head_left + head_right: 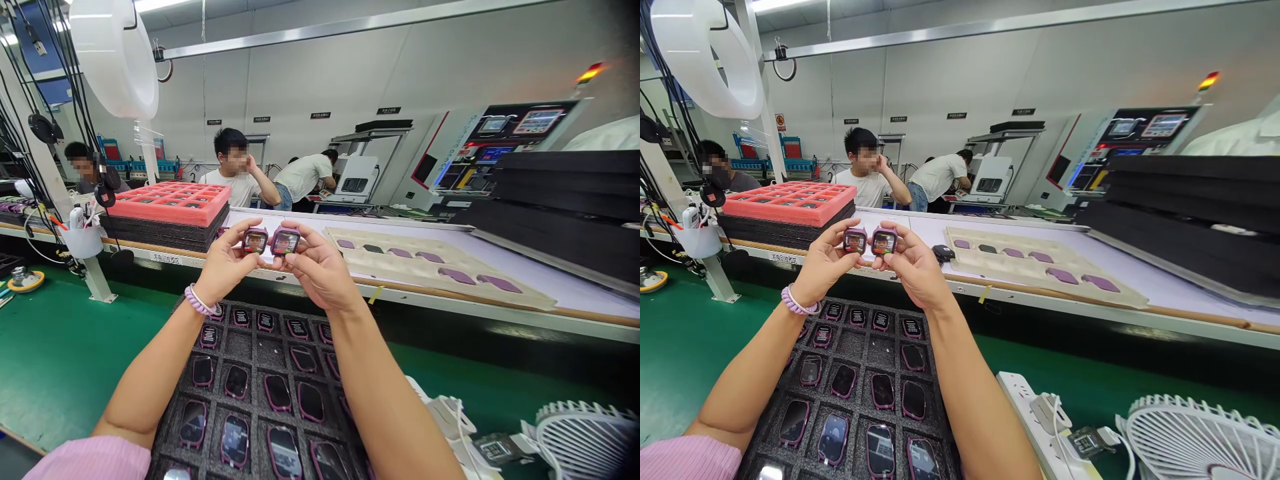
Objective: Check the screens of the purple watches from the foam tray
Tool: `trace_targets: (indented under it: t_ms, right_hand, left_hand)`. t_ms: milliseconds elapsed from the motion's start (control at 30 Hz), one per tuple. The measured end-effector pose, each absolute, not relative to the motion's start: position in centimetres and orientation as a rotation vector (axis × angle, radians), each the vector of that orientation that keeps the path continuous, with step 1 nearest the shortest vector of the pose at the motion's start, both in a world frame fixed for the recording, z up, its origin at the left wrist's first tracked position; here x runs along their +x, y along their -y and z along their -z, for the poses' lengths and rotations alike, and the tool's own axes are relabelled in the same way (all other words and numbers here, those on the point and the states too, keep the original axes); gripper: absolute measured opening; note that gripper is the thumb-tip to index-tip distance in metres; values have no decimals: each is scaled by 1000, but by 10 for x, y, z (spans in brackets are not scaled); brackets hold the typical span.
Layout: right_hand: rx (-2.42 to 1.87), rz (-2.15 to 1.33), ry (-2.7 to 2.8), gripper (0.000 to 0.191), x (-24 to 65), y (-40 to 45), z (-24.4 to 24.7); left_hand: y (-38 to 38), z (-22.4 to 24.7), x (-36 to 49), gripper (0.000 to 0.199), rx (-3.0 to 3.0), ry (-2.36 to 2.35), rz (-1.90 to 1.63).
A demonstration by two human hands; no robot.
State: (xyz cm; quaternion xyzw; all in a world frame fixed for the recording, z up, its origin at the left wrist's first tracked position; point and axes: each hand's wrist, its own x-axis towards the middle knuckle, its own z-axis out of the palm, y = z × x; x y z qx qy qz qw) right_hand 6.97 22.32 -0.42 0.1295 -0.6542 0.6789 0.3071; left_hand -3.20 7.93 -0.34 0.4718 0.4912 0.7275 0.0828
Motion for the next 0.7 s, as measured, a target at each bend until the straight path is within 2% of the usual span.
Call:
trace_targets:
  t_ms: [700]
  right_hand:
    - [383,-1682,1755,48,69,-240,8]
  left_hand:
    - [-80,6,-41,61,1482,-1438,-2206]
